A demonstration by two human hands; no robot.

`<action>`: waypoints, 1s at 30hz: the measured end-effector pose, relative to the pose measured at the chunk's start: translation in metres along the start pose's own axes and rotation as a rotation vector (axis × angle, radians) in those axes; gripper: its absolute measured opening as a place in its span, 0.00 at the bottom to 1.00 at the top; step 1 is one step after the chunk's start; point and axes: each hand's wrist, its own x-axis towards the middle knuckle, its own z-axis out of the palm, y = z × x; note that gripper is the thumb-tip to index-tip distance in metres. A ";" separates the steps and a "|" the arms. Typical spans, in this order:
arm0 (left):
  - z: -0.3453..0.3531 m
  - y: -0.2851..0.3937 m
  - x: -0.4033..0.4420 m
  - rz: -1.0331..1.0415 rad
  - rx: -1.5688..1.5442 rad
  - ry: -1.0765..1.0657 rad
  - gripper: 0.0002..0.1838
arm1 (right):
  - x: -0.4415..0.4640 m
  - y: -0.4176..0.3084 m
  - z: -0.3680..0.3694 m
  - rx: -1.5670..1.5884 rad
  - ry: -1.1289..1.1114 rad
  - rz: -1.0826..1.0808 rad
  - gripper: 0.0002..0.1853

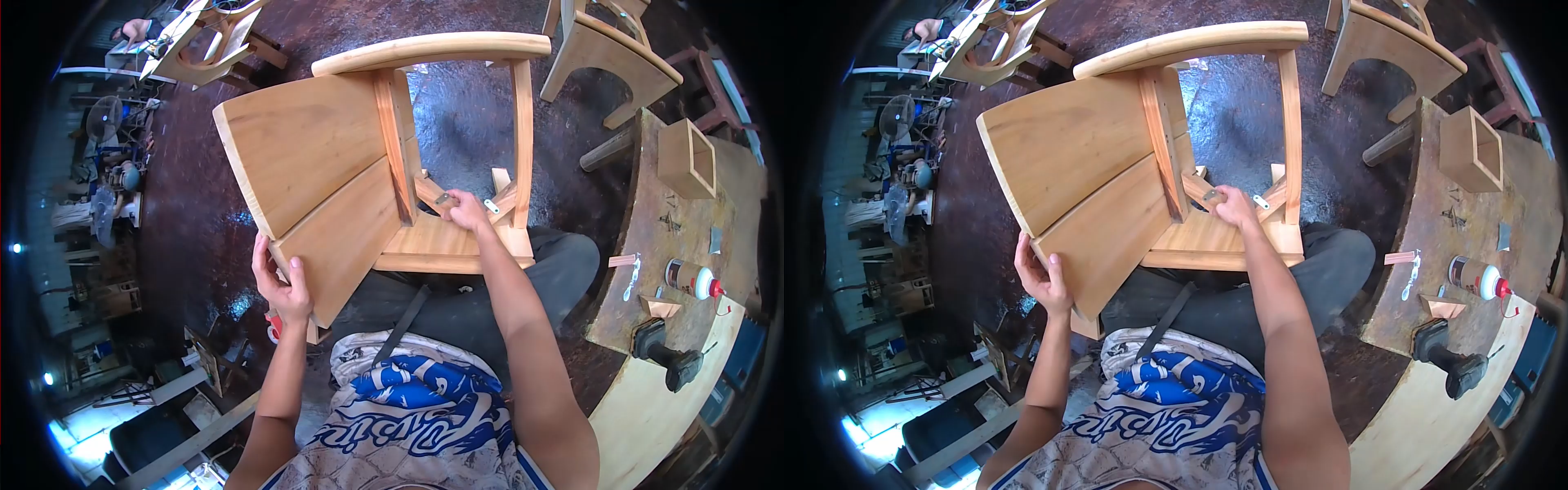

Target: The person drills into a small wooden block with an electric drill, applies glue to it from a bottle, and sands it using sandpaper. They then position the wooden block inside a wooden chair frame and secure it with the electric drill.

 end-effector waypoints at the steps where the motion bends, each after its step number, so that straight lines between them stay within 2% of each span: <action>1: -0.001 -0.001 0.000 -0.015 0.004 -0.002 0.31 | 0.000 -0.002 0.001 0.005 0.000 0.000 0.35; 3: -0.002 -0.002 0.001 -0.032 0.010 0.000 0.31 | 0.001 -0.003 0.001 -0.032 -0.065 0.037 0.37; 13: -0.001 -0.001 0.001 -0.023 0.020 0.028 0.29 | 0.013 0.006 0.014 -0.199 -0.081 0.000 0.38; 26: -0.003 -0.004 0.005 0.009 0.008 0.032 0.27 | 0.015 0.007 0.019 -0.204 -0.121 0.020 0.36; 30: -0.007 -0.007 0.004 0.004 0.033 -0.031 0.28 | 0.017 0.012 0.020 -0.148 -0.137 -0.020 0.35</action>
